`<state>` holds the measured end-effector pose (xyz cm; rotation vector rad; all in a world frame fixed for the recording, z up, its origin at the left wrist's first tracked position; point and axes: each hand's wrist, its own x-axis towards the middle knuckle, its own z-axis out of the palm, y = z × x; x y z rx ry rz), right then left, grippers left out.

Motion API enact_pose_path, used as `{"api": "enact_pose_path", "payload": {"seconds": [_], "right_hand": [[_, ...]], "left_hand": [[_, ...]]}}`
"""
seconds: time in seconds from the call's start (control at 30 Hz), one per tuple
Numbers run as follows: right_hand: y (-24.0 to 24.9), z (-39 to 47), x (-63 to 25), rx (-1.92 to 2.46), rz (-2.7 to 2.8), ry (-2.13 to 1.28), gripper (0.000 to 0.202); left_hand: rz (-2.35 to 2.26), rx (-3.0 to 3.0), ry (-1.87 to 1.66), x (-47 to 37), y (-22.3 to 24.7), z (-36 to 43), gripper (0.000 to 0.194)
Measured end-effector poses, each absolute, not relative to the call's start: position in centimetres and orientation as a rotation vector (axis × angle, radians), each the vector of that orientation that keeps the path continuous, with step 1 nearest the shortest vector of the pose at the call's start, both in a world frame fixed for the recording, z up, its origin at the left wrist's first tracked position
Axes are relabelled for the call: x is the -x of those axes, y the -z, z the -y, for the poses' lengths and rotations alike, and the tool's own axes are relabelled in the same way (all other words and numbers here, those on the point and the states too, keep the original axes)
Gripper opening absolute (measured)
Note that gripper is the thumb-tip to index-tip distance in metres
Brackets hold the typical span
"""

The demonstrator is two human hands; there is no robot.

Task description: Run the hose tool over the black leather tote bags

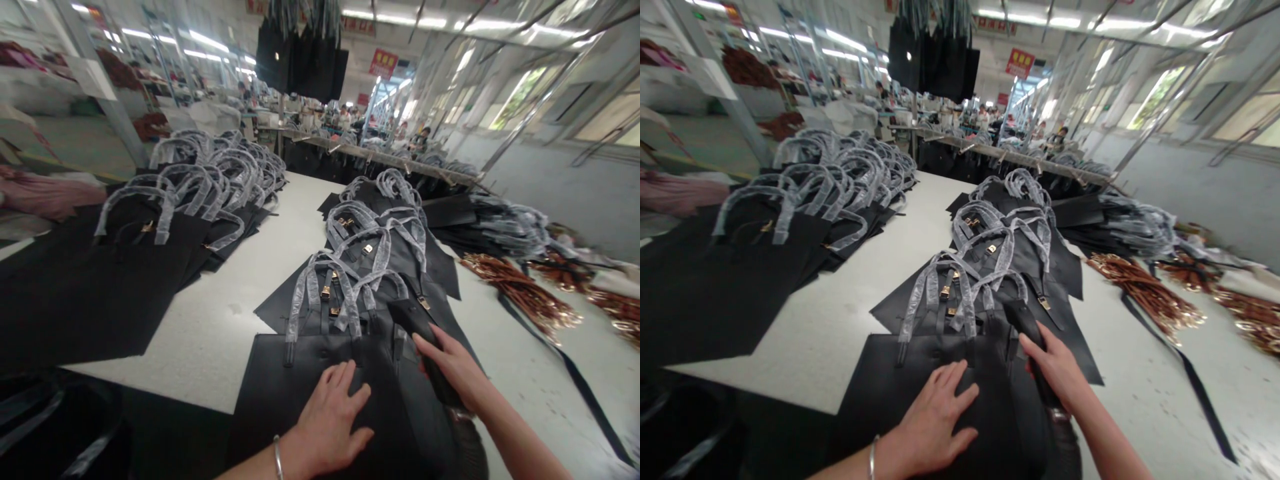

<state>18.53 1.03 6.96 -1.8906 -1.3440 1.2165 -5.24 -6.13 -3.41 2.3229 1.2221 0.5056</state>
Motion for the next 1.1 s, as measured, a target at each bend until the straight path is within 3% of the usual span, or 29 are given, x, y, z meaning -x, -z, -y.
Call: {"api": "enact_pose_path", "payload": {"seconds": [0.17, 0.43, 0.6, 0.67, 0.9, 1.1], "right_hand": [[-8.2, 2.0, -19.0, 1.922, 1.444, -1.346, 0.054], [-6.2, 4.1, -16.8, 1.914, 1.480, -1.651, 0.060], [-6.3, 2.4, -15.2, 1.911, 1.621, -1.364, 0.059], [-6.8, 2.4, -14.8, 1.905, 1.667, -1.290, 0.062], [-7.3, 4.1, -13.2, 1.807, 1.830, -1.693, 0.059], [-7.3, 2.3, -9.2, 1.715, 2.061, -1.542, 0.050]], "left_hand": [[-1.187, -2.302, -0.510, 4.4, 3.6, 6.7, 0.060], [-1.133, -2.328, -0.558, 2.7, 3.1, 7.9, 0.059], [-1.127, -2.422, -0.568, 3.0, 2.9, 7.8, 0.058], [-1.128, -2.480, -0.591, 3.1, 3.3, 7.9, 0.055], [-0.950, -2.760, -0.761, 2.7, 6.0, 8.8, 0.031], [-0.919, -2.756, -0.657, 2.0, 6.7, 8.5, 0.023]]}}
